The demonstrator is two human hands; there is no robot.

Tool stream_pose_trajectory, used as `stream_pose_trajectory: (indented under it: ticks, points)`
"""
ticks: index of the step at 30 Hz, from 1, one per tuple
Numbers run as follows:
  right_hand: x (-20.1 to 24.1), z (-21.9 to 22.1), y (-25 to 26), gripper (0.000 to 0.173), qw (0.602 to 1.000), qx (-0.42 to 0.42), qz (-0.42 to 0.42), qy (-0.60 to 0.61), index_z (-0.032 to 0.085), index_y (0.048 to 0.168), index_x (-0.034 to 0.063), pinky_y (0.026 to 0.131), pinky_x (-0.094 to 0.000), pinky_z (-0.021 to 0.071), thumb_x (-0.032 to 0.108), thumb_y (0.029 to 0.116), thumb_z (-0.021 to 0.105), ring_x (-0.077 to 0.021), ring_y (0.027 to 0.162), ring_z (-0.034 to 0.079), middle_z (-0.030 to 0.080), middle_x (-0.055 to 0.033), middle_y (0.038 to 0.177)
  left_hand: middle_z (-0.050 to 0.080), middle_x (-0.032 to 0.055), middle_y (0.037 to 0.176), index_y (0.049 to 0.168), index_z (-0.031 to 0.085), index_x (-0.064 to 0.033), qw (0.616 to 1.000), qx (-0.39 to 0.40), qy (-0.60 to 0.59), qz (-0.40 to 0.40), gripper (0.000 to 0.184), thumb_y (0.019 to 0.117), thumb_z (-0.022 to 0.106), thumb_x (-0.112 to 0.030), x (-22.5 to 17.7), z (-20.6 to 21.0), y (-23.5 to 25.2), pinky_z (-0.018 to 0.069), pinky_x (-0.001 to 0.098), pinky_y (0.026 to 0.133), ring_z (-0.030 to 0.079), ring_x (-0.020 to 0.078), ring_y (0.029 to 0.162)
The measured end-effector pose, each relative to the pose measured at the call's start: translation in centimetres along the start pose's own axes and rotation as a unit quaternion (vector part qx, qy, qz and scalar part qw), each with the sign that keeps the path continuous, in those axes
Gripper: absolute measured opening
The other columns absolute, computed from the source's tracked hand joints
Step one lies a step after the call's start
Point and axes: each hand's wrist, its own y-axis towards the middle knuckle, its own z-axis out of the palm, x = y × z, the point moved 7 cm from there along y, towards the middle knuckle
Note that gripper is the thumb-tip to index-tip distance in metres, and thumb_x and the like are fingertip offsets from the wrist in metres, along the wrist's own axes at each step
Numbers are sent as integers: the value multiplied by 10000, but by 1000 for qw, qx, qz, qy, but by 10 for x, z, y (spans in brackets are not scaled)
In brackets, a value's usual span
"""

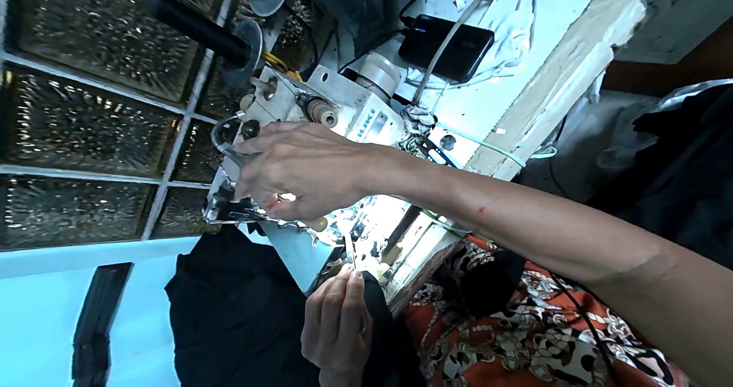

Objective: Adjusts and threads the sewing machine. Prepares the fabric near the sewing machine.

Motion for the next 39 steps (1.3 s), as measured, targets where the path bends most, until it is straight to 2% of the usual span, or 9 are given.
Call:
stream_pose_trajectory:
  ticks: [11, 21, 26, 30, 35, 39]
  points:
    - [-1, 1, 0, 214, 1000, 5, 6, 5, 795, 1069, 117, 1191, -439, 298, 177, 964, 619, -250, 1334, 568, 743, -21, 1223, 683, 157, 884, 933, 705, -5, 999, -6, 44, -17, 145, 988, 586, -67, 15, 7, 7, 512, 270, 834, 657, 257, 898]
    - [-1, 1, 1, 208, 1000, -2, -1, 2, 794, 1066, 119, 1155, -426, 323, 192, 958, 632, -228, 1255, 610, 748, -16, 1193, 699, 165, 858, 900, 701, -6, 998, -5, 60, -22, 158, 976, 577, -69, 27, 17, 10, 519, 277, 783, 682, 261, 879]
    - [-1, 1, 2, 212, 1000, -8, -6, 0, 796, 1070, 125, 1117, -413, 348, 195, 950, 635, -210, 1186, 635, 753, -11, 1173, 699, 153, 860, 912, 689, -12, 999, -4, 48, -20, 153, 979, 563, -67, 26, 19, 8, 516, 256, 786, 682, 239, 874]
    - [-1, 1, 2, 218, 1000, 4, 6, 2, 789, 1091, 126, 1148, -423, 329, 195, 957, 632, -209, 1197, 636, 747, -12, 1190, 704, 155, 870, 919, 687, -5, 999, -9, 37, -29, 165, 996, 559, -74, 20, 14, 9, 525, 254, 800, 685, 237, 880]
    - [-1, 2, 2, 212, 1000, -1, 0, -3, 793, 1078, 128, 1128, -426, 347, 194, 955, 633, -210, 1181, 639, 747, -16, 1185, 681, 143, 876, 924, 672, -20, 999, -12, 18, -29, 137, 999, 575, -81, 10, 8, 9, 516, 217, 807, 670, 205, 892]
    - [-1, 1, 2, 216, 1000, 3, 1, -4, 794, 1085, 131, 1138, -428, 340, 206, 959, 636, -214, 1207, 629, 742, -13, 1202, 677, 148, 878, 926, 673, -14, 999, -15, 25, -22, 142, 1004, 576, -82, 7, 3, 11, 516, 224, 816, 664, 212, 893]
